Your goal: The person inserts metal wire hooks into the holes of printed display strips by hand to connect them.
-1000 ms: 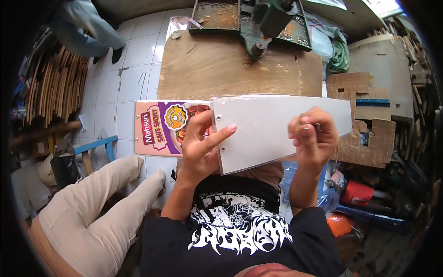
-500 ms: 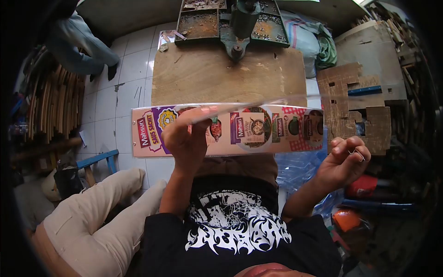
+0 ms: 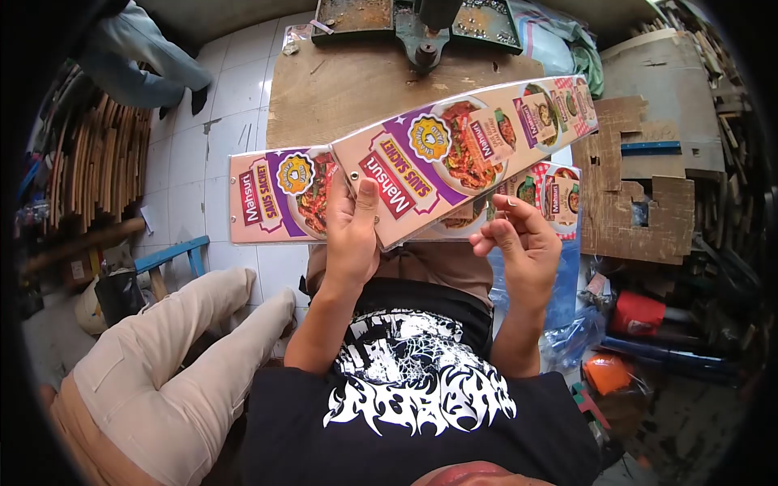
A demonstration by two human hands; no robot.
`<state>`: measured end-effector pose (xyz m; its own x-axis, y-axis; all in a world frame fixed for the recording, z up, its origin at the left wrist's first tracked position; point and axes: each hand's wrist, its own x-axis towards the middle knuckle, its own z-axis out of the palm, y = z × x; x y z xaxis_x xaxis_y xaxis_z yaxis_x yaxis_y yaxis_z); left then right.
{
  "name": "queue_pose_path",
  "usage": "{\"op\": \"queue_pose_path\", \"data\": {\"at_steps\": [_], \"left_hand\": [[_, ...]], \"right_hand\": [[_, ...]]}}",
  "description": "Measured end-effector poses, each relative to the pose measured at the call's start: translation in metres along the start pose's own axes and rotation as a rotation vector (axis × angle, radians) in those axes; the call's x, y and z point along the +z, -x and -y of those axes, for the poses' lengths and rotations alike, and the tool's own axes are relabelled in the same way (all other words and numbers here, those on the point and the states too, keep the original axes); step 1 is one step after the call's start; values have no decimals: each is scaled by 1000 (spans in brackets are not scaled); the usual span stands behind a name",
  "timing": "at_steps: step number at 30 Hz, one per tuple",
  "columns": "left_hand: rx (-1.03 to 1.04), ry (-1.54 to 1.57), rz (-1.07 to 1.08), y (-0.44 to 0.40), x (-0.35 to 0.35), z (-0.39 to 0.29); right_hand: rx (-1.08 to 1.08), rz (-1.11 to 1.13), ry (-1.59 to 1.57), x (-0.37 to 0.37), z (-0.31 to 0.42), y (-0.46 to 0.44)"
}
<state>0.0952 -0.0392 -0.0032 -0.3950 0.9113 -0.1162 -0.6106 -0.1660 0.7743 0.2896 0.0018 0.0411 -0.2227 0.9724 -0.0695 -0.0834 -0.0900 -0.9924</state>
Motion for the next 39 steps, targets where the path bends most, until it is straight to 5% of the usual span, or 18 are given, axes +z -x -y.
{"op": "queue_pose_path", "data": {"at_steps": [12, 15, 39], "left_hand": [[-250, 103, 223, -13, -12, -25], [-241, 34, 283, -16, -20, -22], [-198, -103, 231, -24, -33, -19]], "right_hand": [[-112, 153, 244, 37, -11, -22], [-510, 168, 556, 48, -11, -36], [-561, 355, 680, 73, -20, -75]]}}
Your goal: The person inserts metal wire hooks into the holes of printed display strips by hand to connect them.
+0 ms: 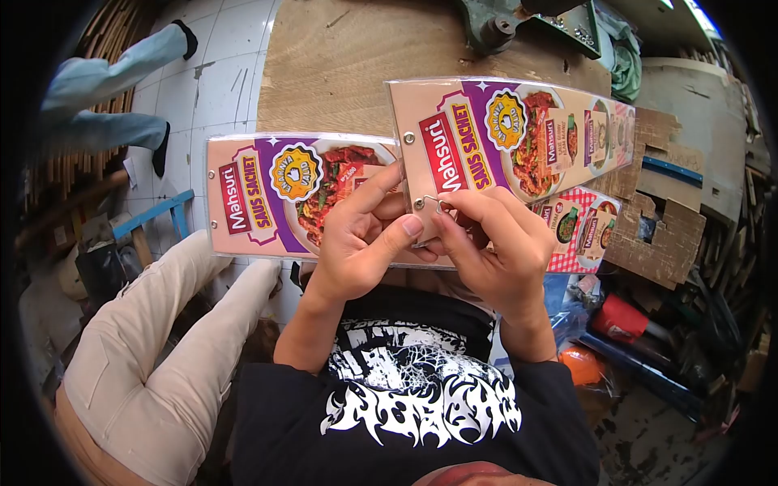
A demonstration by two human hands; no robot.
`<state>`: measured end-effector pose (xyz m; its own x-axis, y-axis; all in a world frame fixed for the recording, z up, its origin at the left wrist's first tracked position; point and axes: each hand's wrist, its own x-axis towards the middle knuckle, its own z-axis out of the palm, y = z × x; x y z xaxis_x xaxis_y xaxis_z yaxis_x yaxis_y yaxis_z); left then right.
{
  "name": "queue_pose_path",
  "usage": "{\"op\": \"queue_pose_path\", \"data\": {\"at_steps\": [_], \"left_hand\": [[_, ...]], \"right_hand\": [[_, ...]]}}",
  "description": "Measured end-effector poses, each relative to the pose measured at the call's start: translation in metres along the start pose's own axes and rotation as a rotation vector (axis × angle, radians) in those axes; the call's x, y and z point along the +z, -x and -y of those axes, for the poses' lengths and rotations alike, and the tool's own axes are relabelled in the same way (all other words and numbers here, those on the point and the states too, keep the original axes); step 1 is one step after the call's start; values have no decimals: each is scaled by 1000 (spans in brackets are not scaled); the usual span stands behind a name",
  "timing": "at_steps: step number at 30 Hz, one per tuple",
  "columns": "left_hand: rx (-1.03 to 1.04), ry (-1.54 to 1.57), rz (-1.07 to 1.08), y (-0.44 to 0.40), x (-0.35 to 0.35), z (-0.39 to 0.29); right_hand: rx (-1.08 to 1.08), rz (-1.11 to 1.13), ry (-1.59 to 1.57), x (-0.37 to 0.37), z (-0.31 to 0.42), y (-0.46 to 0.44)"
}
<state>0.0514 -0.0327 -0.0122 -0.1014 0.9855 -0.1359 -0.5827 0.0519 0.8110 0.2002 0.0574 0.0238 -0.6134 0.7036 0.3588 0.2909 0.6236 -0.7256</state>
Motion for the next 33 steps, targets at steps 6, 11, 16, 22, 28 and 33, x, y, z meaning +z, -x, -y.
{"op": "queue_pose_path", "data": {"at_steps": [6, 11, 16, 22, 28, 33], "left_hand": [[12, -14, 10, 0, -1, 0], [20, -8, 21, 0, -1, 0], [23, 16, 5, 0, 2, 0], [31, 0, 20, 1, -1, 3], [-5, -18, -12, 1, 1, -1], [29, -4, 4, 1, 1, 1]], "right_hand": [[57, -43, -52, 2, 2, 1], [14, -29, -21, 0, -1, 0], [19, -15, -19, -1, 1, 0], [-17, -15, 30, 1, 1, 2], [-83, -49, 93, 7, -2, 5], [-15, -77, 6, 4, -1, 4]]}}
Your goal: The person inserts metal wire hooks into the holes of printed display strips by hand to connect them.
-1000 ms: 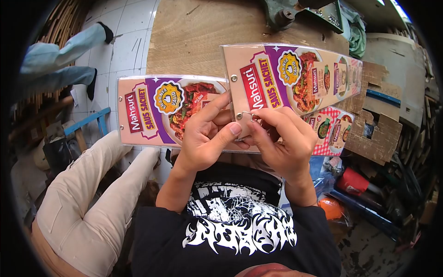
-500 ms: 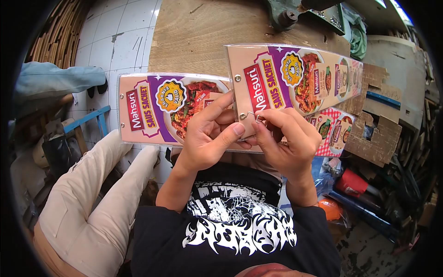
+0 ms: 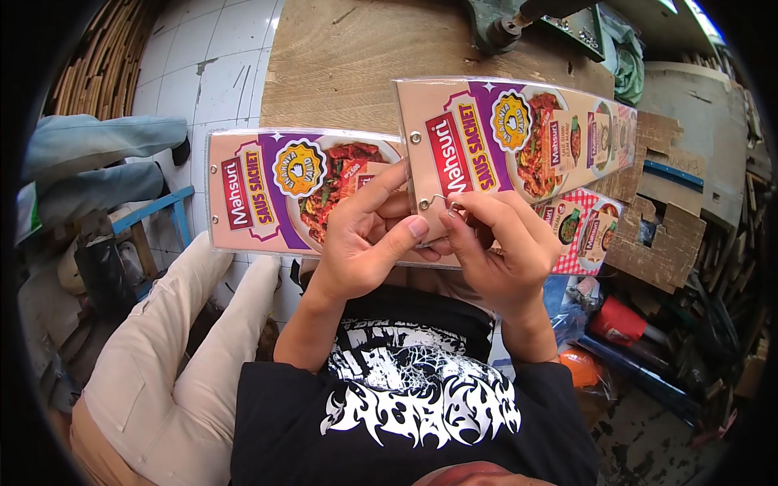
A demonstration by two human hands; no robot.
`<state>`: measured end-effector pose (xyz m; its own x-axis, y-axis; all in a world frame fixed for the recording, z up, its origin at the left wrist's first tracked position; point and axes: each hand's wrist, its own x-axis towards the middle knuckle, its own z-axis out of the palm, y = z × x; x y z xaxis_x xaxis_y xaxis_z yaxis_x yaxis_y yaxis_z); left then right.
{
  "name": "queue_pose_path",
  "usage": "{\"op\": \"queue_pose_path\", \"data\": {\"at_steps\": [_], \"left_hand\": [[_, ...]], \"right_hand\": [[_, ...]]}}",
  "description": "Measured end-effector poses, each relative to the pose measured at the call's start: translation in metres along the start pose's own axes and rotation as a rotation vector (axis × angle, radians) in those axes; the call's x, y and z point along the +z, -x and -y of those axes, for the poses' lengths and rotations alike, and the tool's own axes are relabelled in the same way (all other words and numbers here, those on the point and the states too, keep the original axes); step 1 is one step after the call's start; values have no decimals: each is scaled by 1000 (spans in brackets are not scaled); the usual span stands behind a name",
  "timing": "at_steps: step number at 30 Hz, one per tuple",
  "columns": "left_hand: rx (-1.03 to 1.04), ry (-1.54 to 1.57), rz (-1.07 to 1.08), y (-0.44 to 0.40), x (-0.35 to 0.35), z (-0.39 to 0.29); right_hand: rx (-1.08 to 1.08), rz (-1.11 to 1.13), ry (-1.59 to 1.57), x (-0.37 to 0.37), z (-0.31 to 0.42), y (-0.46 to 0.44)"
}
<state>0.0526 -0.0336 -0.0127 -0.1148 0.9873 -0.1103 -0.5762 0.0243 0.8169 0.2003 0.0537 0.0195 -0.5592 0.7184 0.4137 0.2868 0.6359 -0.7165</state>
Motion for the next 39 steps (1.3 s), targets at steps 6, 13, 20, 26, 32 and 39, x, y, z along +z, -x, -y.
{"op": "queue_pose_path", "data": {"at_steps": [6, 13, 20, 26, 32, 39], "left_hand": [[0, 7, -1, 0, 1, 0], [3, 5, -16, 0, 0, -1], [43, -13, -16, 0, -4, 5], [87, -83, -15, 0, -2, 4], [6, -32, 3, 0, 0, 1], [8, 64, -4, 3, -1, 7]], "right_hand": [[-53, 81, 69, -6, 2, -4], [-198, 140, 141, -7, -1, -13], [-366, 246, 251, -7, -5, -8], [-375, 208, 231, -3, -10, -4], [-152, 166, 23, -12, -1, -5], [73, 70, -176, -13, 1, -5]]}}
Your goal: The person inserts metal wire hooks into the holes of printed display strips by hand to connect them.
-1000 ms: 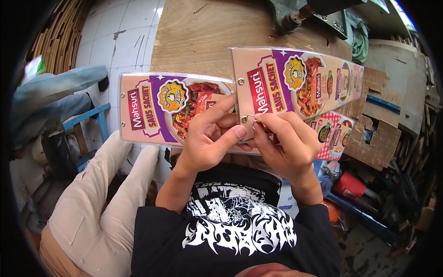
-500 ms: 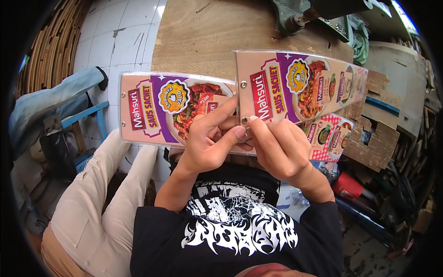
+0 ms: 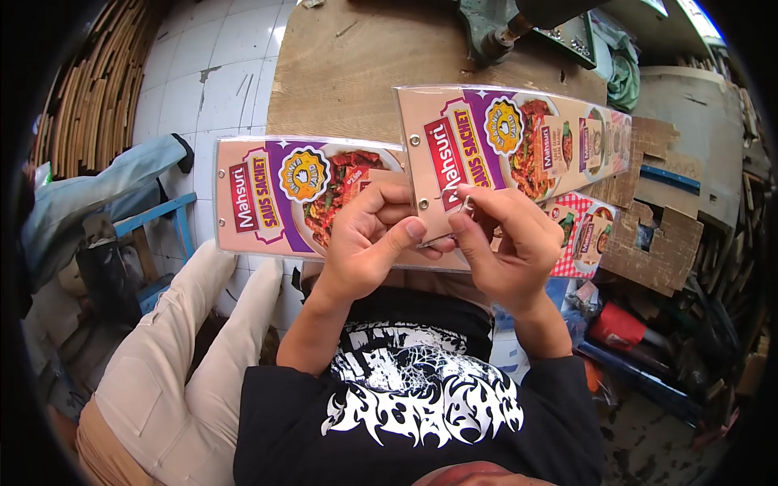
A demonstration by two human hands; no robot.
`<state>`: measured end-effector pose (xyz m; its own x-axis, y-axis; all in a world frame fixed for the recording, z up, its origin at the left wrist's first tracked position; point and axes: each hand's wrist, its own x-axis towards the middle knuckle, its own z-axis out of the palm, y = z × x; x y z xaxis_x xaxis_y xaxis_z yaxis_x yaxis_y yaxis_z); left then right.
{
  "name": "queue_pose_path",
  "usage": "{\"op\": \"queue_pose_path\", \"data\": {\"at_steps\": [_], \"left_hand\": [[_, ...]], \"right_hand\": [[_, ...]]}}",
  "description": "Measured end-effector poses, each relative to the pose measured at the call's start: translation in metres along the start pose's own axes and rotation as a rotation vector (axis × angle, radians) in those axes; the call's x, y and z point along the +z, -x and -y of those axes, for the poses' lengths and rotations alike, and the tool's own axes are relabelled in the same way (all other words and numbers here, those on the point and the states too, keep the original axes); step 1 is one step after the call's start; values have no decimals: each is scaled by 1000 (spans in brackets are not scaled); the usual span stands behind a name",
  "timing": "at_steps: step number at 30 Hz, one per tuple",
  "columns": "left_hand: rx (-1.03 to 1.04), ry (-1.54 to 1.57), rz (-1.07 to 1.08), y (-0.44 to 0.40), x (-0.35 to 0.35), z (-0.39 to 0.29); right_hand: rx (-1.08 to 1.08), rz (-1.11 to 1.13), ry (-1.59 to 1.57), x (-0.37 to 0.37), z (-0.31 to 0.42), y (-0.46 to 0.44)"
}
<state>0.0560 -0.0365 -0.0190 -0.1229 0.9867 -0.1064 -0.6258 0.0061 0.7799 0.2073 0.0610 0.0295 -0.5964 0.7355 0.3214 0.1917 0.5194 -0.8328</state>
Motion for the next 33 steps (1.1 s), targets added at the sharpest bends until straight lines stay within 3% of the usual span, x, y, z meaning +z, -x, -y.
{"op": "queue_pose_path", "data": {"at_steps": [2, 6, 7, 15, 17, 20, 22, 33], "left_hand": [[-33, 22, -2, 2, 0, -1], [-81, 132, -20, 3, 3, -2], [-128, 243, -49, 3, 4, -2], [-107, 166, 5, -2, 4, 1], [-109, 155, 14, -3, 5, 0], [20, 383, 50, -3, 13, -1], [118, 105, 66, 1, 12, 3], [109, -23, 66, 6, 8, 6]], "right_hand": [[22, -108, -169, 5, -15, 7], [-3, -159, -211, 3, -17, 9], [2, -137, -184, -1, -15, 11], [-8, -108, -266, -9, -4, 6], [0, -7, -149, -16, -2, 5], [-38, 70, -87, -17, -1, -1], [-57, 85, -43, -17, 2, -4], [-100, 118, 67, -12, 4, 0]]}}
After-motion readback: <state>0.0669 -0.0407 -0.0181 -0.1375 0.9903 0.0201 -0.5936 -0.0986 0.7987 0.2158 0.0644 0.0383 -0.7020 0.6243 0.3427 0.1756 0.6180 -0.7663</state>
